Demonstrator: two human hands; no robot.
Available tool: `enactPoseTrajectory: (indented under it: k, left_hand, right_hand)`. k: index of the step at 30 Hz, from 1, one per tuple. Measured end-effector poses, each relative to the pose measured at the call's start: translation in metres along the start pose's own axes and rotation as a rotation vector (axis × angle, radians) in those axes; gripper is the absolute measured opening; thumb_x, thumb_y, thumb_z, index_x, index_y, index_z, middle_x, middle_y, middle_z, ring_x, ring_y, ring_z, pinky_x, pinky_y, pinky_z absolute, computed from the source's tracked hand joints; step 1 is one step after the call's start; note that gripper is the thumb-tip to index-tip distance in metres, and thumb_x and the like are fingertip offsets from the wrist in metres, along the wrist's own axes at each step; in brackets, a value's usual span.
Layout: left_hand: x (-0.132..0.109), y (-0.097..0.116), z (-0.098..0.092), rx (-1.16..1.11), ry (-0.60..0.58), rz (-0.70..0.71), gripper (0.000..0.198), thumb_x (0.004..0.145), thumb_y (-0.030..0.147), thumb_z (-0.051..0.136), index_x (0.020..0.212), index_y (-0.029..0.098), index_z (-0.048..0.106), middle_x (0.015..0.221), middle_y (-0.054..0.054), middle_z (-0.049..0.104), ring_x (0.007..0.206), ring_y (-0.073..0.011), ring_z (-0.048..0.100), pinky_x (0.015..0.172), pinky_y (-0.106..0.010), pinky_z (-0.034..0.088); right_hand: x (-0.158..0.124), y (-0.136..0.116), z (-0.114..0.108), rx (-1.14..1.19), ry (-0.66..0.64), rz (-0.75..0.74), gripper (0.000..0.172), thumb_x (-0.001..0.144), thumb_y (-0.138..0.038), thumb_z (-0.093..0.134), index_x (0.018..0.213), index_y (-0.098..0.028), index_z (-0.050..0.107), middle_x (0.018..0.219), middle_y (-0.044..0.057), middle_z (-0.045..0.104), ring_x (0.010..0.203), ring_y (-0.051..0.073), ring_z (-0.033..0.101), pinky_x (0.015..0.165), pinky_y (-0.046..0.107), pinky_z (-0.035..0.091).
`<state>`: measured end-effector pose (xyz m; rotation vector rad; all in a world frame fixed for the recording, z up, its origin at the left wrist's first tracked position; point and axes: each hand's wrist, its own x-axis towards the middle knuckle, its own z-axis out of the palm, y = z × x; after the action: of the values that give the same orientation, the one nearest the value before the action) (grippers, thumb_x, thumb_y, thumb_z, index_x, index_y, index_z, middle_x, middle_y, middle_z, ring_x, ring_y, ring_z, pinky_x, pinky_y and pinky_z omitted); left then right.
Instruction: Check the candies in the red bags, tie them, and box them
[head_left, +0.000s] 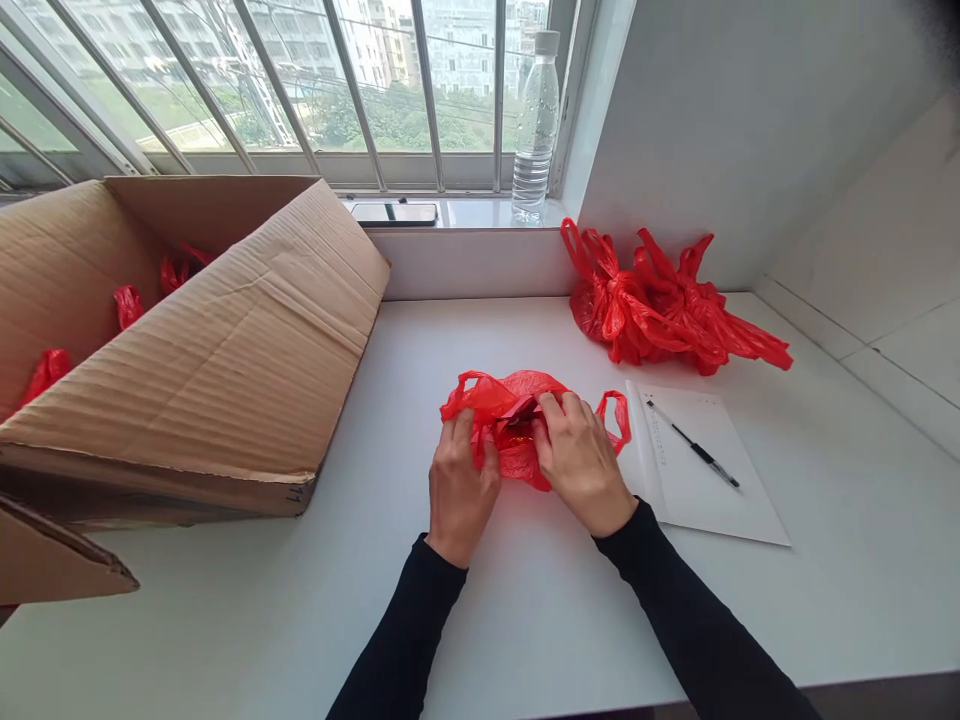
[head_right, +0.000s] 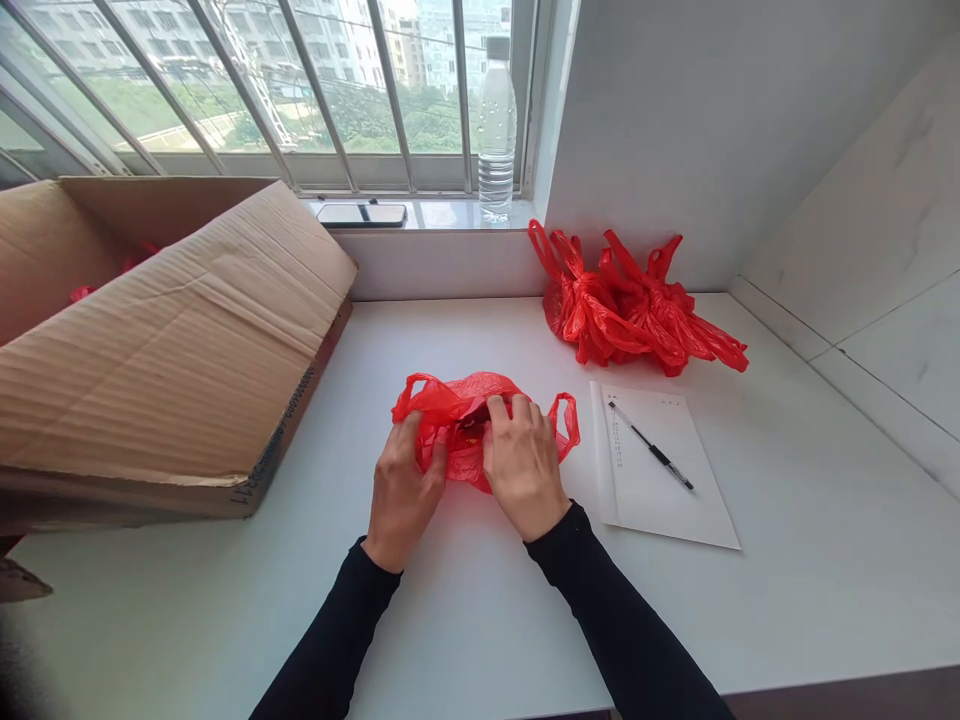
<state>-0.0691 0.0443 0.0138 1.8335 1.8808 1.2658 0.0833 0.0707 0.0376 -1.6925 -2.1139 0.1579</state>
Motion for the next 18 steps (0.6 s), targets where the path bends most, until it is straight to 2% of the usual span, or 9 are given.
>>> enactPoseTrajectory:
  k: [5, 8, 10, 15, 18]
  left_hand:
    - [0.001, 0.003, -0.005, -0.020, 0.038, -0.009, 0.016, 0.095, 0.021, 0.061, 0.109, 0.022, 0.069, 0.128, -0.014, 0.060, 0.125, -0.0333, 0.061, 0.091, -0.047, 0.058]
    - [0.003, 0.004, -0.005, -0.073, 0.040, -0.014, 0.021, 0.093, 0.024, 0.067, 0.113, 0.022, 0.071, 0.131, -0.014, 0.059, 0.122, -0.0309, 0.063, 0.093, -0.047, 0.059]
    - [0.003, 0.004, -0.006, -0.122, 0.038, -0.016, 0.020, 0.095, 0.026, 0.066, 0.113, 0.022, 0.072, 0.126, -0.012, 0.063, 0.119, -0.0280, 0.064, 0.096, -0.045, 0.058]
    - [0.004, 0.005, -0.011, -0.229, 0.003, -0.002, 0.020, 0.101, 0.030, 0.059, 0.111, 0.024, 0.075, 0.115, -0.007, 0.070, 0.117, -0.0221, 0.065, 0.097, -0.036, 0.057]
    - [0.003, 0.005, -0.011, -0.234, 0.001, -0.007, 0.024, 0.098, 0.028, 0.062, 0.119, 0.024, 0.073, 0.119, -0.007, 0.071, 0.116, -0.0224, 0.066, 0.098, -0.037, 0.057]
  right_hand:
    - [0.006, 0.005, 0.006, 0.105, -0.001, -0.027, 0.017, 0.096, -0.016, 0.056, 0.110, -0.018, 0.065, 0.101, 0.013, 0.059, 0.089, 0.029, 0.062, 0.081, 0.043, 0.051]
    - [0.005, 0.007, 0.004, 0.248, 0.038, -0.052, 0.009, 0.096, -0.018, 0.057, 0.102, -0.020, 0.063, 0.107, 0.012, 0.061, 0.099, 0.029, 0.063, 0.089, 0.044, 0.051]
    - [0.003, 0.007, 0.000, 0.373, 0.065, -0.058, 0.007, 0.101, -0.023, 0.054, 0.104, -0.023, 0.060, 0.107, 0.009, 0.066, 0.101, 0.025, 0.065, 0.091, 0.041, 0.053]
    - [-0.004, 0.004, -0.006, 0.617, 0.076, -0.021, 0.013, 0.107, -0.036, 0.049, 0.110, -0.026, 0.057, 0.098, 0.001, 0.074, 0.084, 0.017, 0.071, 0.073, 0.031, 0.060]
    - [-0.004, 0.004, -0.005, 0.644, 0.135, -0.006, 0.014, 0.107, -0.033, 0.047, 0.112, -0.027, 0.058, 0.103, 0.002, 0.074, 0.091, 0.019, 0.071, 0.080, 0.033, 0.059]
